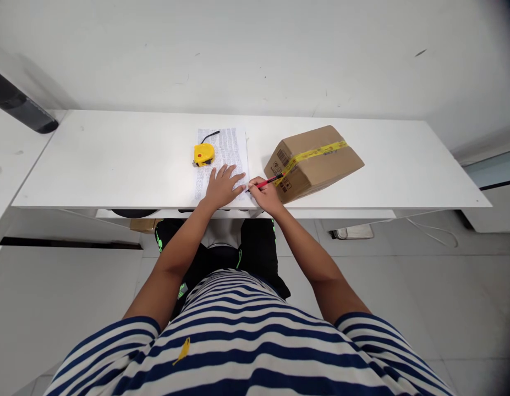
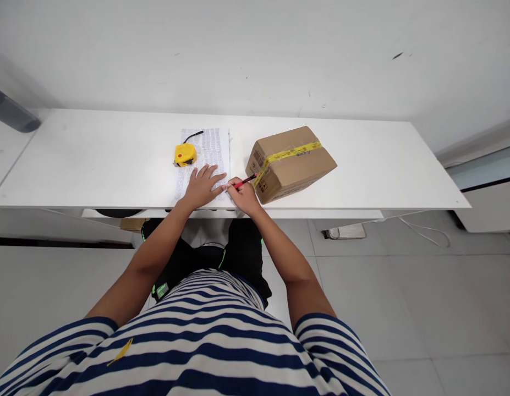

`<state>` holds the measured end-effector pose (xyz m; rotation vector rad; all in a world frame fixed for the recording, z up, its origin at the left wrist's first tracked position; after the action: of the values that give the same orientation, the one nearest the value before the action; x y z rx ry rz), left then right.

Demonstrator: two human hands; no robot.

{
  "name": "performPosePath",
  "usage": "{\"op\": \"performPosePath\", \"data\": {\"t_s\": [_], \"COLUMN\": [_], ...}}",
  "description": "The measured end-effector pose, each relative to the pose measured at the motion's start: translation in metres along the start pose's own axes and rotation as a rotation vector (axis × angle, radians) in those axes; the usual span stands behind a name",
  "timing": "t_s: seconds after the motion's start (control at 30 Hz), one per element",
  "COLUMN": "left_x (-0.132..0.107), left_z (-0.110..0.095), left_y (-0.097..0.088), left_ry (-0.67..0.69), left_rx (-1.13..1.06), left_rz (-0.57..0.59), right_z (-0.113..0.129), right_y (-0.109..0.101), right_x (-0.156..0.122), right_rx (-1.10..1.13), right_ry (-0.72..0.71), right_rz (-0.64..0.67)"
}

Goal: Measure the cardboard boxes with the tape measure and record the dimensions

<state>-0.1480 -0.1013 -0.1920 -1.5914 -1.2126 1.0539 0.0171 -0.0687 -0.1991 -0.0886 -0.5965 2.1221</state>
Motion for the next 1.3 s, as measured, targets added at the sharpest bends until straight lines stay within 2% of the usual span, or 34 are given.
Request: {"op": "performPosePath", "data": {"t_s": [0.2, 0.7, 1.1, 1.3], "left_x": [-0.0005, 0.0003, 0.0003, 0.0016], "left_z": [-0.0016, -0.0017, -0.0024, -0.0019], "left_y": [-0.0014, -0.0009, -0.0012, 0.0002], "left_ry": [0.003, -0.005, -0.014, -0.008], "left_rx": [0.003, 0.000, -0.025, -0.038], "left_rz": [0.003, 0.005, 0.015, 0.025], "right_z": [-0.0005, -0.0012, -0.0025, -0.0008], "right_y": [0.0008, 0.0004, -0.0007, 0.0005], "right_x": [0.0007, -0.0006, -0.0011, -0.0025], "right_rx": [0.014, -0.016, -0.051, -0.031], "right_ry": [0.023, 0.051, 0.075, 0.049], "right_rz": [0.039, 0.016, -0.073, -0.029]}}
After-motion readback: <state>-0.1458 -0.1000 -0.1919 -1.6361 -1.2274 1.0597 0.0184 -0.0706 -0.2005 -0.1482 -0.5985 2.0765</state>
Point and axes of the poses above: each hand's wrist, its own x-axis towards the middle knuckle, its own y-axis out of the palm, z = x × y, the point moved 3 cm from there along x, towards the middle knuckle, and after that the axes turned 11 degrees about z, right-handed, at the moved point
